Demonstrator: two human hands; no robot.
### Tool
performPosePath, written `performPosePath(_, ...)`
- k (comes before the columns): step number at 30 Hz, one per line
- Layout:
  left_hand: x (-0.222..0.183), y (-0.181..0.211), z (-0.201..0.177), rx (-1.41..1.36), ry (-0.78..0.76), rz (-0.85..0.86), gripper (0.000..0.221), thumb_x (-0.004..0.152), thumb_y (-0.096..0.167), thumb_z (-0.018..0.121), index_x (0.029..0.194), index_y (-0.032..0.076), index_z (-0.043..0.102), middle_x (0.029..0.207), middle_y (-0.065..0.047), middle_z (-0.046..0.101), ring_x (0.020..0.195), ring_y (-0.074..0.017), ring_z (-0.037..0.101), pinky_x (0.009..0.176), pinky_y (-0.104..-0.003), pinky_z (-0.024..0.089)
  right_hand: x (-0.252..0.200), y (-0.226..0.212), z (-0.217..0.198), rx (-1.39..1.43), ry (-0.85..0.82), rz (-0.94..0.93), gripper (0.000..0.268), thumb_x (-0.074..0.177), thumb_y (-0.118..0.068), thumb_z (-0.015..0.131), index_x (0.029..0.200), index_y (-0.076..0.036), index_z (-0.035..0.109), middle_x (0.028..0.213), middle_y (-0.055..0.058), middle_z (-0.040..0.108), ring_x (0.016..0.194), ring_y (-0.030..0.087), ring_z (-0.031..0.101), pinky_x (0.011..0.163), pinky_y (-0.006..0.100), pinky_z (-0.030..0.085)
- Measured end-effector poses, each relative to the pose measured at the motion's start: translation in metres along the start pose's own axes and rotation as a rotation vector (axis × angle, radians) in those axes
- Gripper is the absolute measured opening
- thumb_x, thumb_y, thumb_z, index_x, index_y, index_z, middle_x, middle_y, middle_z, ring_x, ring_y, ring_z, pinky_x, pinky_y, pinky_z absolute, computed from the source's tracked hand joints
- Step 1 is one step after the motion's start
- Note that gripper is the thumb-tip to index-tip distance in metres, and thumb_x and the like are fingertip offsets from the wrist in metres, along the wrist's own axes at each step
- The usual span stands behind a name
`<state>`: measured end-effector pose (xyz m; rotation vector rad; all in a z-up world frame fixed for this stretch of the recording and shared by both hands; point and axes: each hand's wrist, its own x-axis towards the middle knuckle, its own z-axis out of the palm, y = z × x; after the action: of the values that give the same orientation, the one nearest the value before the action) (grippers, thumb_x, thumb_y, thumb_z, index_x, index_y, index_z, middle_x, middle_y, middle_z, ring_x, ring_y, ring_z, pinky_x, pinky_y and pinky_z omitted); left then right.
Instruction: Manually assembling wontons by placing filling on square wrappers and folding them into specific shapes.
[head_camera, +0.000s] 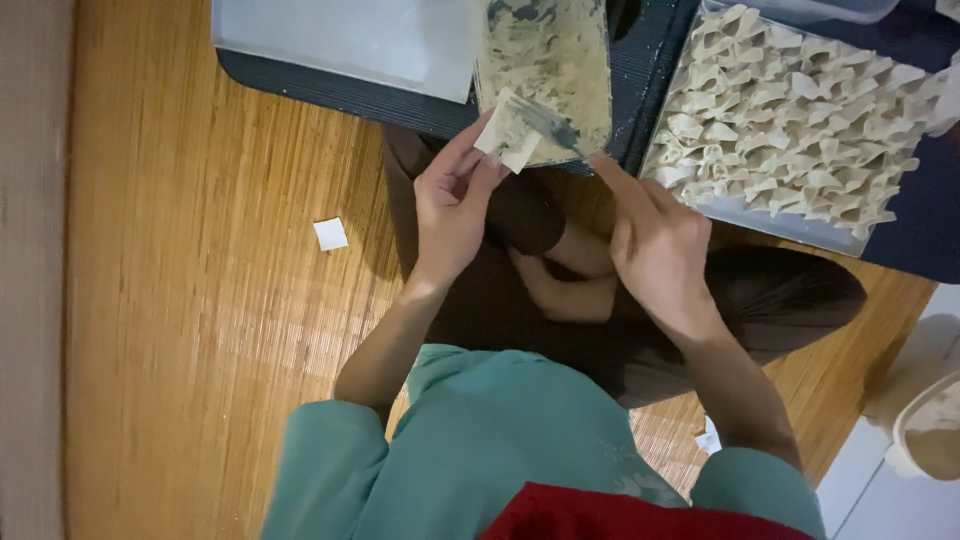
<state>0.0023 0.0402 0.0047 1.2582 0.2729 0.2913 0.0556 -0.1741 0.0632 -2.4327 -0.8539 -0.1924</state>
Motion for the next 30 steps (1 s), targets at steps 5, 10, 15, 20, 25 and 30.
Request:
performPosePath(5,-0.002,-0.002,0.006,0.016,0.019,0.021,0.039,0.111,0.002,0.055,0.150,0.004,0.053,0.134,-0.020,0.069,0.120,-0.0190,0.064,0.105,-0.044,0.060,-0.002,-0.007,0.007,0.176,0.006,0.047,0.041,0.110,-0.003,0.044,0.137,-0.009,0.074,0.092,0.016,0.074,0.074,0.036,0.070,0.061,0.036,0.054)
performPosePath(10,-0.005,0.002,0.014,0.114,0.038,0.075,0.043,0.111,-0.001,0.053,0.153,0.005,0.049,0.118,-0.018,0.074,0.111,-0.0144,0.058,0.100,-0.044,0.061,-0.011,-0.007,0.020,0.333,-0.010,0.106,0.033,0.106,0.003,0.052,0.133,0.001,0.071,0.113,0.028,0.075,0.100,0.046,0.072,0.077,0.045,0.059)
performPosePath(15,-0.013,0.000,0.029,0.374,0.161,0.231,0.047,0.113,0.001,0.050,0.158,0.013,0.046,0.096,-0.011,0.078,0.088,-0.0059,0.061,0.083,-0.032,0.059,-0.011,-0.023,0.020,0.562,-0.036,0.247,0.031,0.108,0.002,0.051,0.136,0.005,0.066,0.124,0.029,0.070,0.111,0.045,0.069,0.088,0.046,0.058)
performPosePath(20,-0.009,0.002,0.033,0.307,0.154,0.235,0.043,0.114,0.008,0.052,0.157,0.009,0.047,0.114,-0.016,0.079,0.095,-0.0073,0.065,0.084,-0.035,0.061,-0.004,-0.024,0.014,0.527,-0.016,0.242,0.029,0.109,0.002,0.052,0.132,0.005,0.068,0.115,0.028,0.073,0.104,0.043,0.072,0.081,0.046,0.058)
performPosePath(25,-0.005,-0.004,0.031,0.361,0.157,0.253,0.043,0.111,0.006,0.056,0.154,0.011,0.051,0.095,-0.014,0.081,0.082,-0.0063,0.066,0.072,-0.029,0.057,0.009,-0.021,-0.011,0.461,-0.086,0.235,0.032,0.107,0.008,0.049,0.133,0.006,0.068,0.117,0.029,0.073,0.105,0.046,0.071,0.087,0.049,0.057)
performPosePath(30,-0.004,-0.014,0.034,0.461,0.175,0.334,0.047,0.109,0.000,0.057,0.155,0.011,0.051,0.090,-0.015,0.080,0.066,-0.0090,0.066,0.061,-0.025,0.050,0.019,-0.015,-0.030,0.391,-0.122,0.215,0.029,0.108,0.010,0.052,0.130,0.008,0.071,0.112,0.030,0.073,0.092,0.041,0.072,0.079,0.045,0.057)
